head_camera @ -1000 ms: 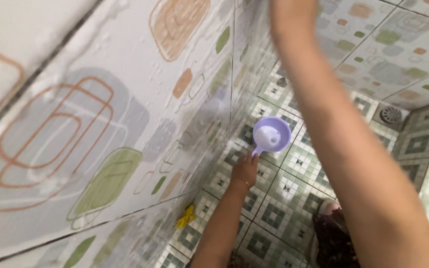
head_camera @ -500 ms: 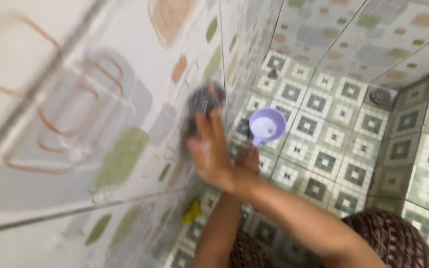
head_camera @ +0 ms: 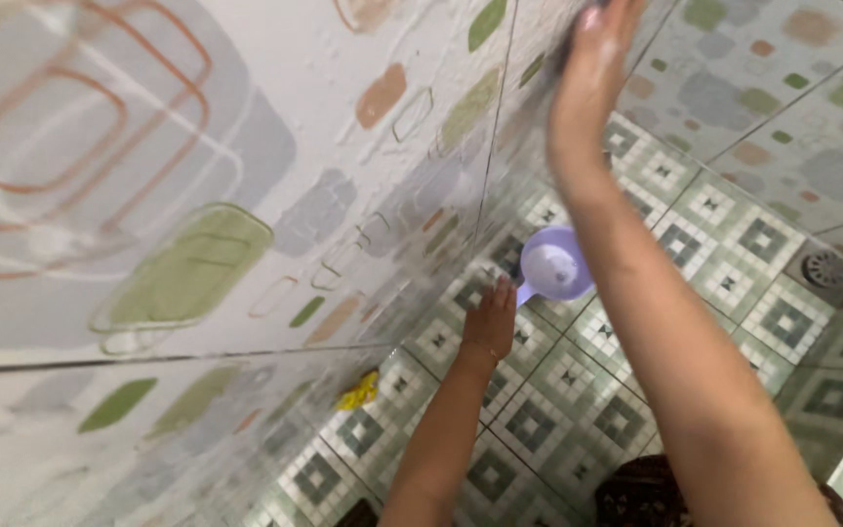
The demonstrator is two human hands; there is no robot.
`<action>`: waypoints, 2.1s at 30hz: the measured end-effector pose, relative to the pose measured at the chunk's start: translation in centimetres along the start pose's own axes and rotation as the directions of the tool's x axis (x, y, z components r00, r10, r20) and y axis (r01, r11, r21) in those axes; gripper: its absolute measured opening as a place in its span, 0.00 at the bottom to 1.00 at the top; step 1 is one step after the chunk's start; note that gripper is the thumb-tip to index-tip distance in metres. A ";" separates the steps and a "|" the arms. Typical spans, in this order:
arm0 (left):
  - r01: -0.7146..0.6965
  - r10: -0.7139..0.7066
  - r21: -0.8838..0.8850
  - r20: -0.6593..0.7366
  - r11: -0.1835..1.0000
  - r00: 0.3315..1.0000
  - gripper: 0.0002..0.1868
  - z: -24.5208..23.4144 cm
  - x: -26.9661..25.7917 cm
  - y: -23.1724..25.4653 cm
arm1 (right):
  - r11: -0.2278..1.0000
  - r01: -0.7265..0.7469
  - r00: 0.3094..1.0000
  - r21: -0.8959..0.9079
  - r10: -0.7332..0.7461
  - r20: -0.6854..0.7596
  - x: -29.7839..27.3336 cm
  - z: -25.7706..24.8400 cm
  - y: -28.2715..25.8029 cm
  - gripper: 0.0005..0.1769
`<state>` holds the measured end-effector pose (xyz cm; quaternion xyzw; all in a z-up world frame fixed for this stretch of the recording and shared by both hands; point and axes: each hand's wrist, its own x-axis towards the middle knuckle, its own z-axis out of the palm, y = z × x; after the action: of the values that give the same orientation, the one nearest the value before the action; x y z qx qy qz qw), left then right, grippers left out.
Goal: The person scrubs the tiled bathroom walls using a steel wool pad and water from a purple scoop. They repeatedly wet the pad and scrub the wall surface in a seated position.
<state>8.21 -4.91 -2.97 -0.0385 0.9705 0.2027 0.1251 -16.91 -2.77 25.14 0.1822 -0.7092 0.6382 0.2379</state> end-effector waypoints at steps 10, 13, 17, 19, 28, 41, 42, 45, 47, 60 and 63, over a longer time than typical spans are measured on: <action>0.189 -0.187 -0.033 0.050 0.981 0.981 0.59 -2.5 2.5 4.6 | 0.568 -0.329 0.939 0.755 0.283 0.197 -6.7 1.1 -2.6 0.34; 0.209 -0.212 -0.079 -0.033 0.975 0.977 0.66 -1.2 4.5 5.6 | 0.993 0.114 0.944 -0.025 -0.101 0.313 -15.3 0.3 -4.1 0.36; 0.230 -0.254 -0.210 -0.099 0.950 0.962 0.73 1.2 6.5 5.6 | 0.998 0.039 0.915 0.049 -0.055 0.399 -21.0 0.0 -2.6 0.39; 0.245 -0.282 -0.256 -0.120 0.935 0.952 0.73 2.4 6.7 5.4 | 0.998 -0.002 0.924 0.070 -0.025 0.383 -22.0 0.3 -1.6 0.38; 0.328 -0.319 -0.067 0.112 0.942 0.941 0.55 0.8 7.9 6.3 | 0.957 -0.284 0.943 -0.059 0.290 0.160 -9.8 0.5 6.7 0.38; 0.402 -0.370 -0.205 0.178 0.892 0.912 0.74 -2.0 7.5 7.0 | 0.962 -0.166 0.980 0.218 0.136 0.149 -3.7 -1.6 14.4 0.38; 0.394 -0.366 -0.199 0.164 0.897 0.916 0.74 -2.2 7.5 7.0 | 0.953 -0.197 0.973 0.231 0.161 0.168 -4.8 -1.5 13.6 0.38; 0.385 -0.359 -0.210 0.152 0.899 0.921 0.71 -1.7 7.2 7.1 | 0.934 -0.146 0.978 0.325 0.086 0.193 -11.3 -0.1 9.9 0.34; 0.354 -0.339 -0.254 0.102 0.900 0.935 0.72 -1.6 7.4 6.8 | 0.665 -0.326 0.942 0.672 0.169 0.289 -15.6 0.9 6.7 0.38; 0.287 -0.296 -0.272 0.010 0.918 0.955 0.69 4.2 9.1 5.1 | 0.988 0.007 0.967 0.156 -0.046 0.249 -17.6 1.2 8.1 0.32; 0.261 -0.278 -0.274 -0.026 0.926 0.960 0.61 3.6 9.5 5.0 | 0.999 -0.011 0.993 0.044 0.006 0.118 -12.7 1.5 12.2 0.32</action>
<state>-0.73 0.90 -6.73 -0.1946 0.9231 0.3115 0.1141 -13.50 -3.35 7.75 0.2218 -0.7085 0.6428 0.1889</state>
